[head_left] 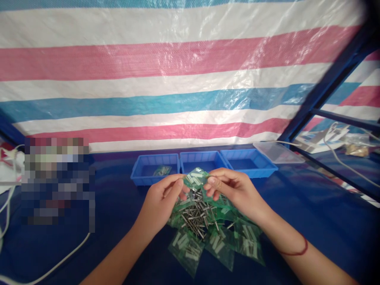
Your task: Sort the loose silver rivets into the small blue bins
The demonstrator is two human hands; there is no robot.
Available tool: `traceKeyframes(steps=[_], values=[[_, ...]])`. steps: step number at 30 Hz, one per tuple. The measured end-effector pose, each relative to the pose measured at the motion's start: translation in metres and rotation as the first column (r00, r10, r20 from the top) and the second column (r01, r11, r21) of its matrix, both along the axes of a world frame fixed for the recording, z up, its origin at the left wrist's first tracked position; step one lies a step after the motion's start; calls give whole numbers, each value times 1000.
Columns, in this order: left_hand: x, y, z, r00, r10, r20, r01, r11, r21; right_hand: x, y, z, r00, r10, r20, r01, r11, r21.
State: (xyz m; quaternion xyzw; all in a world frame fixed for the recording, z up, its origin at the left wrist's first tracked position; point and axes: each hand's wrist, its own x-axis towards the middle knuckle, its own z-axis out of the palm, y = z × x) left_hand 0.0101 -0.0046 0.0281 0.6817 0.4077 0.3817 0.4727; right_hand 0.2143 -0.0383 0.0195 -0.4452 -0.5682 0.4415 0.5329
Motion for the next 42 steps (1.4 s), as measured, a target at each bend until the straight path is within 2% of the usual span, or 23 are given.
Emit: traceKeyframes(steps=[7, 15, 18, 20, 21, 23, 26, 28, 32, 35, 37, 39, 42], values=[[2, -2, 1, 998, 43, 40, -43, 999, -15, -5, -1, 2, 998, -30, -51, 32, 999, 35], [5, -2, -5, 998, 32, 50, -30, 999, -44, -6, 0, -4, 996, 14, -90, -14, 1000, -1], [1, 5, -5, 999, 25, 21, -25, 1000, 12, -3, 0, -3, 999, 13, -49, -12, 1000, 17], [-7, 17, -4, 996, 86, 7, -86, 991, 102, -1, 0, -1, 999, -44, -5, 44, 998, 38], [-13, 24, -2, 988, 156, 1, -154, 974, 166, 1, 0, 0, 996, -83, 23, 82, 995, 53], [-28, 42, 0, 946, 324, -21, -304, 906, 294, 4, 0, 2, 985, -144, 91, 136, 987, 90], [-49, 67, 2, 850, 507, -144, -399, 798, 452, 7, -1, 2, 973, -166, 162, 143, 979, 142], [-57, 78, 0, 767, 582, -268, -395, 759, 517, 7, -2, 0, 967, -152, 205, 121, 980, 159], [-57, 79, -6, 594, 605, -530, -250, 765, 593, 4, -6, -1, 904, -177, 390, 97, 972, 215], [-52, 73, -7, 509, 676, -533, -212, 699, 683, 1, -8, 0, 823, -240, 514, 105, 955, 277], [-51, 69, -6, 503, 708, -496, -227, 662, 714, 1, -7, 1, 780, -301, 549, 144, 940, 311], [-50, 67, -4, 533, 708, -463, -233, 649, 724, 2, -6, 2, 748, -331, 575, 153, 929, 336], [-48, 61, -1, 628, 659, -414, -200, 650, 733, 10, -4, 4, 700, -199, 686, -23, 954, 300]])
